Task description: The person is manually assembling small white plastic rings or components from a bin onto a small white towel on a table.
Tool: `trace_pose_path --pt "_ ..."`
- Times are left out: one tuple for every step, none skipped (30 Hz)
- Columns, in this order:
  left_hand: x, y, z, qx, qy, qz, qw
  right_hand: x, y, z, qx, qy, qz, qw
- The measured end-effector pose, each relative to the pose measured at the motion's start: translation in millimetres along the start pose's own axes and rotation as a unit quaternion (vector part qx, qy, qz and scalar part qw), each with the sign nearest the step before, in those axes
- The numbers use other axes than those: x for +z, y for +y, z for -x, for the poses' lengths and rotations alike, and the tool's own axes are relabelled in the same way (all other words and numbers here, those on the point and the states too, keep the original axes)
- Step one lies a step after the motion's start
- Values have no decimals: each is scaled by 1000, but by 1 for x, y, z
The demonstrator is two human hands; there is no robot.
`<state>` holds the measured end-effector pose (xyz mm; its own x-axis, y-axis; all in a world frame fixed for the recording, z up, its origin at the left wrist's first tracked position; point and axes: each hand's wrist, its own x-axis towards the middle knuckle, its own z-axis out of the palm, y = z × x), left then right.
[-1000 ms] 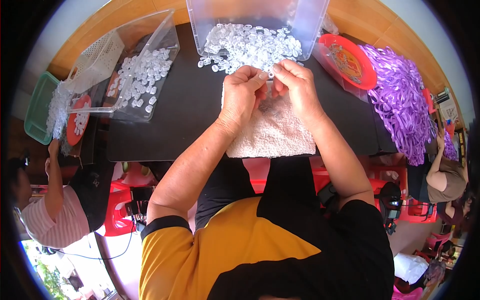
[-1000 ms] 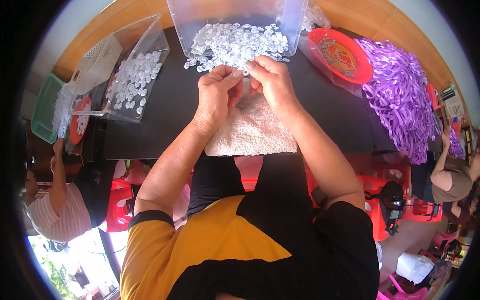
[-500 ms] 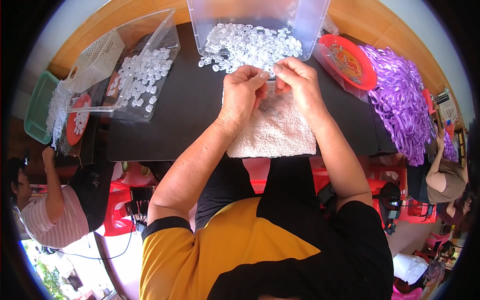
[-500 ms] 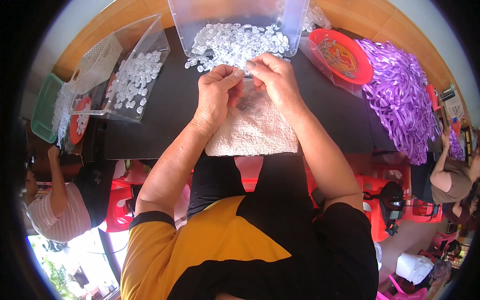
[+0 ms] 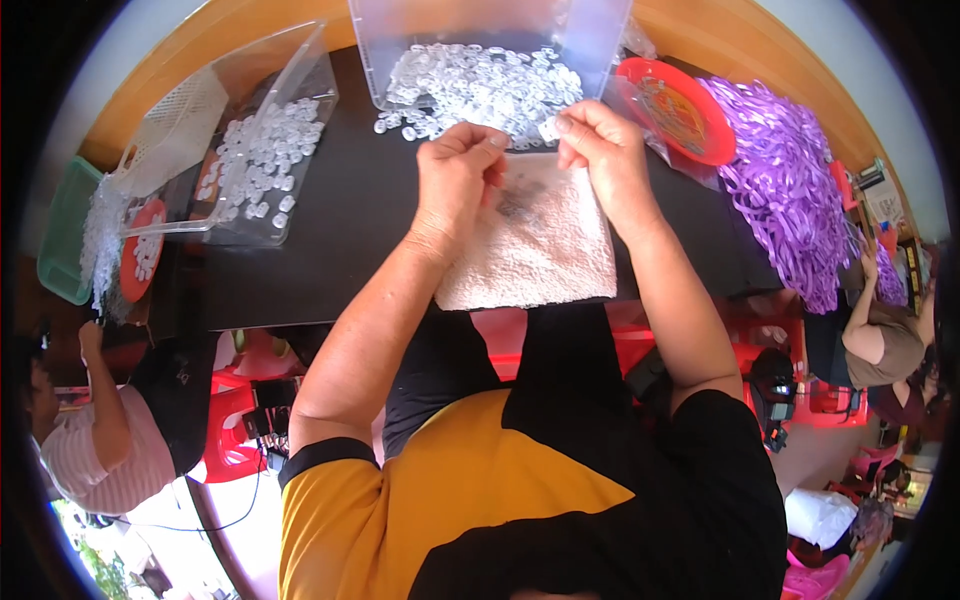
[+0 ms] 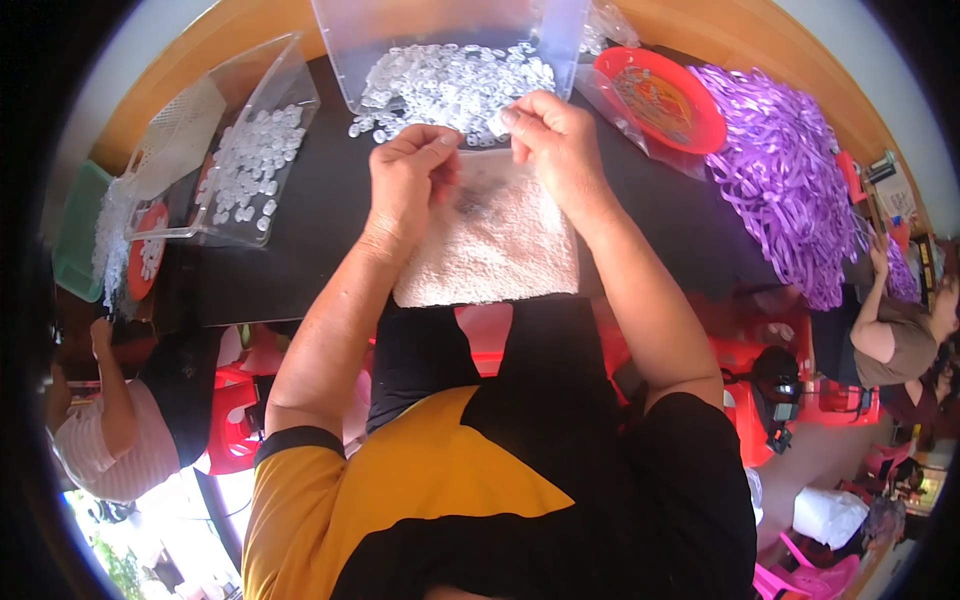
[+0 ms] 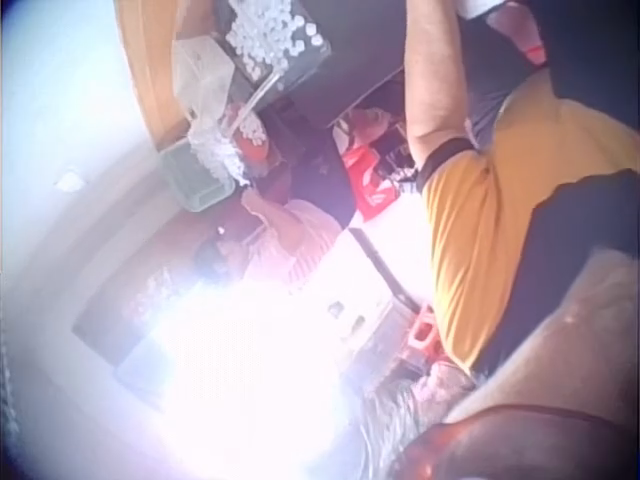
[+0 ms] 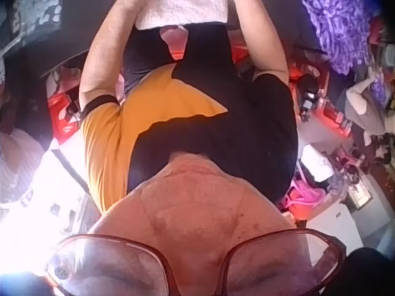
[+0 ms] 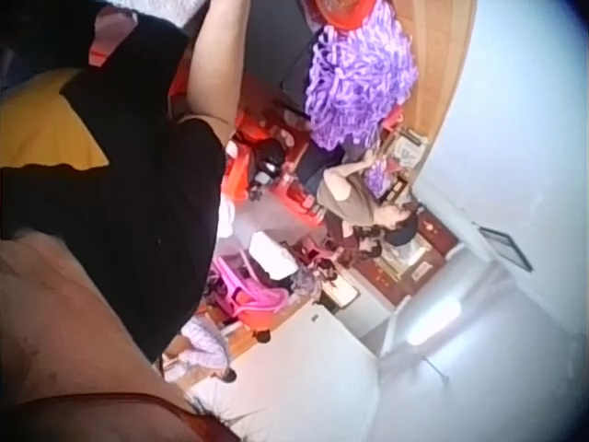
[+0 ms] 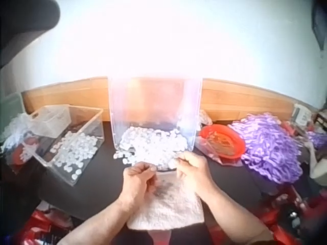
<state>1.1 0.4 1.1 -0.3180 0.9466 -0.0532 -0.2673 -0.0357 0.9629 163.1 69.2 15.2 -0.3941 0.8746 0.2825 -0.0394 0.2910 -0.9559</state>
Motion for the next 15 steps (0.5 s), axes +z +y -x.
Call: trace_pose_path --pt "-2 0 -1 -1 -2 0 1000 -11 0 -1 -35 3 53 998" --pt "-3 0 -1 -2 -4 0 1000 -23 4 0 -100 22 169 980" --pt "-4 -1 -2 0 -3 -1 1000 -34 11 2 -165 38 281 945" --pt "-4 0 -2 0 -4 -10 1000 -44 16 5 -217 51 387 895" --pt "-3 2 -1 0 -4 -19 1000 -55 23 10 -222 38 455 862" --pt "-3 2 -1 -1 -10 -21 1000 -63 28 15 -226 25 521 823" --pt "-3 2 -1 -2 -15 -23 1000 -70 33 20 -233 -3 561 795" --pt "-2 1 -1 -3 -20 -26 999 -77 38 23 -229 -5 566 792" --pt "-2 2 0 -11 -15 -31 999 -79 39 26 -234 -13 598 767" --pt "-3 3 1 -14 -16 -27 999 -81 39 29 -238 -22 628 741" --pt "-3 3 1 -15 -15 -28 999 -82 39 30 -236 -25 630 740" --pt "-3 3 0 -14 -15 -29 999 -83 39 29 -242 -31 635 733" --pt "-3 3 1 -17 -16 -31 999 -84 39 27 -248 -38 640 726" --pt "-3 3 1 -18 -17 -29 999 -87 40 25 -247 -39 642 725" --pt "-3 4 2 -18 -16 -35 999 -89 41 23 -238 -48 645 725"
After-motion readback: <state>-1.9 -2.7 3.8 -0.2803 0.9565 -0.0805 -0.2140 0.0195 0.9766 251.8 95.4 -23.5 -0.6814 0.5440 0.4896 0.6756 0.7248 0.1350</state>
